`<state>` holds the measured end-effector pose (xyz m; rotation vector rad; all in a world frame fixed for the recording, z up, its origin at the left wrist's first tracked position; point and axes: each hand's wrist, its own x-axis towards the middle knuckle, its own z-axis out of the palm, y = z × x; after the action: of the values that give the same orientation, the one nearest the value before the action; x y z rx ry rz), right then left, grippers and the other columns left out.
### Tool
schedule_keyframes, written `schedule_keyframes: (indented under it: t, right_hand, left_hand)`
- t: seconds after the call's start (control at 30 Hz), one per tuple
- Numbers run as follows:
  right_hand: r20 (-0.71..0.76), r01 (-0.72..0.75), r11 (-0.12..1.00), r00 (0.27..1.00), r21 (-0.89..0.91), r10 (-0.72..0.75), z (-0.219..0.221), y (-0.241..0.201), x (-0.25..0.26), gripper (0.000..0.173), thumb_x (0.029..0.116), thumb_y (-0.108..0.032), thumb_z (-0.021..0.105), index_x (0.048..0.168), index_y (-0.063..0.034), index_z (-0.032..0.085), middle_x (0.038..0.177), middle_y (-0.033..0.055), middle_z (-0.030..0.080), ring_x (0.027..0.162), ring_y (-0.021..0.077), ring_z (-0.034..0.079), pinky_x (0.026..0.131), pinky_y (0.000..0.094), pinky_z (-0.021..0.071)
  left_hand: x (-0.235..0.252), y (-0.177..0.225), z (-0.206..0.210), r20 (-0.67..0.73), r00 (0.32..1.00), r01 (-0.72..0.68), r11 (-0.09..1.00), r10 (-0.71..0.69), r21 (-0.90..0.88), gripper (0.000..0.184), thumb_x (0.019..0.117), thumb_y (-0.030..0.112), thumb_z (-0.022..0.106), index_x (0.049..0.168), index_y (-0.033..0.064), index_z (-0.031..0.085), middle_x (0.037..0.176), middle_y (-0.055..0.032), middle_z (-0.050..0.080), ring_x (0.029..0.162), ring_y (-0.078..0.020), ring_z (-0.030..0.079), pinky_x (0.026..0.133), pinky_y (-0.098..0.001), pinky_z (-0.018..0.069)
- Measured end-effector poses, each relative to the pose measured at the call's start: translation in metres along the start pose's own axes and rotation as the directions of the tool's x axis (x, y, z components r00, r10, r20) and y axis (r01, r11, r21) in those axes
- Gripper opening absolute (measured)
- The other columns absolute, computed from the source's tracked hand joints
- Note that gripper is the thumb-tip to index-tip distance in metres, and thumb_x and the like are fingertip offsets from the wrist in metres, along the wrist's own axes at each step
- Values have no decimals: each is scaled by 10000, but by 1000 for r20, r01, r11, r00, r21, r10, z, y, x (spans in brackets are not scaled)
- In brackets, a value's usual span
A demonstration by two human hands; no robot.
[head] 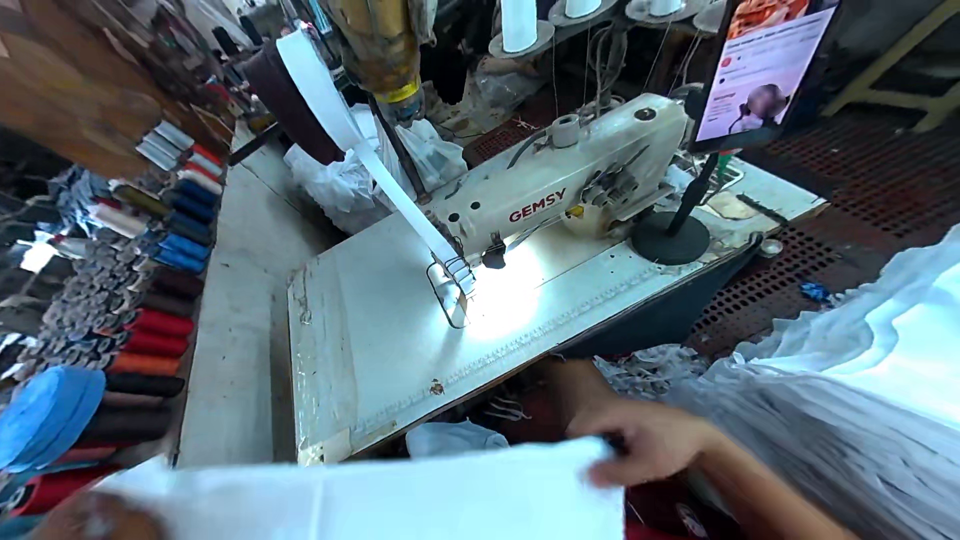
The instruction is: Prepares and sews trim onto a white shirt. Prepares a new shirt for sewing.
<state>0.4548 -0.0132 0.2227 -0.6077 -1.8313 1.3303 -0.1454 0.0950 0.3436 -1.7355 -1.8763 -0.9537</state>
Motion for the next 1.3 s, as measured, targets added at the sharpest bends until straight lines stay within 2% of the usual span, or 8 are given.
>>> schedule_keyframes:
  t: [0.1,0.2,0.27,0.43,0.7,0.87,1.07,1.3]
  right_hand:
    - [-678,-335,897,733,-287,57,-72,-27,-28,196,888,-308,754,868,-130,675,689,-96,603,609,-35,545,552,193,482]
    - [-936,-724,637,352,-266,9,-115,-9,-3,366,896,-198,776,1176,8,661,1001,210,682,803,322,672,712,553,559]
    - [-897,-767,562,431,-310,94,-117,13,23,466,975,-243,693,1376,-28,592,1311,230,613,985,347,699,842,544,596]
    - [-697,-689,523,680,-501,228,-71,76,87,282,974,-270,621,1176,-111,735,1066,139,714,929,333,710,766,569,568]
    - [-808,-812,343,554,-472,200,-86,90,58,316,964,-294,617,1213,-125,713,1064,154,727,866,385,718,672,607,543]
    - [-772,-898,226,441,-378,458,-83,58,92,368,1002,-232,539,1323,-79,631,1213,206,674,1039,413,688,825,608,539]
    - [-532,-722,474,692,-504,488,-25,62,155,365,970,-228,557,1311,-172,674,1130,148,687,981,352,692,772,582,543]
    - [-593,-673,247,736,-698,327,-16,98,176,422,957,-192,503,1344,-78,623,978,175,718,801,378,717,615,535,545]
  left_hand:
    - [-21,77,106,327,942,-23,986,77,-164,372,1053,175,513,1208,-144,623,1242,-382,598,1188,-513,589,1044,-610,460]
    - [-50,142,195,432,893,-54,983,126,-174,317,1027,155,532,1228,-57,653,1327,-325,584,1259,-519,541,1047,-671,418]
    - [-64,195,220,345,922,-87,962,177,-260,338,1026,181,535,1259,-38,646,1359,-278,594,1292,-469,544,1070,-642,407]
    - [-100,313,240,201,789,-346,691,580,-635,209,981,199,651,1069,48,766,1112,-126,745,1094,-285,701,987,-460,553]
    - [-125,322,238,522,606,-301,780,600,-548,828,954,704,498,1410,22,608,1574,-137,472,1503,-297,383,1261,-571,193]
    - [-129,323,242,507,646,-284,796,571,-534,674,1056,538,401,1432,9,582,1571,-134,478,1492,-274,405,1264,-553,204]
    - [-119,314,244,494,679,-158,765,543,-624,417,1019,122,477,1389,-11,616,1499,-189,543,1445,-340,464,1249,-491,285]
    - [-105,315,254,479,654,-226,756,586,-615,500,917,46,545,1412,23,606,1511,-152,542,1453,-288,462,1251,-472,283]
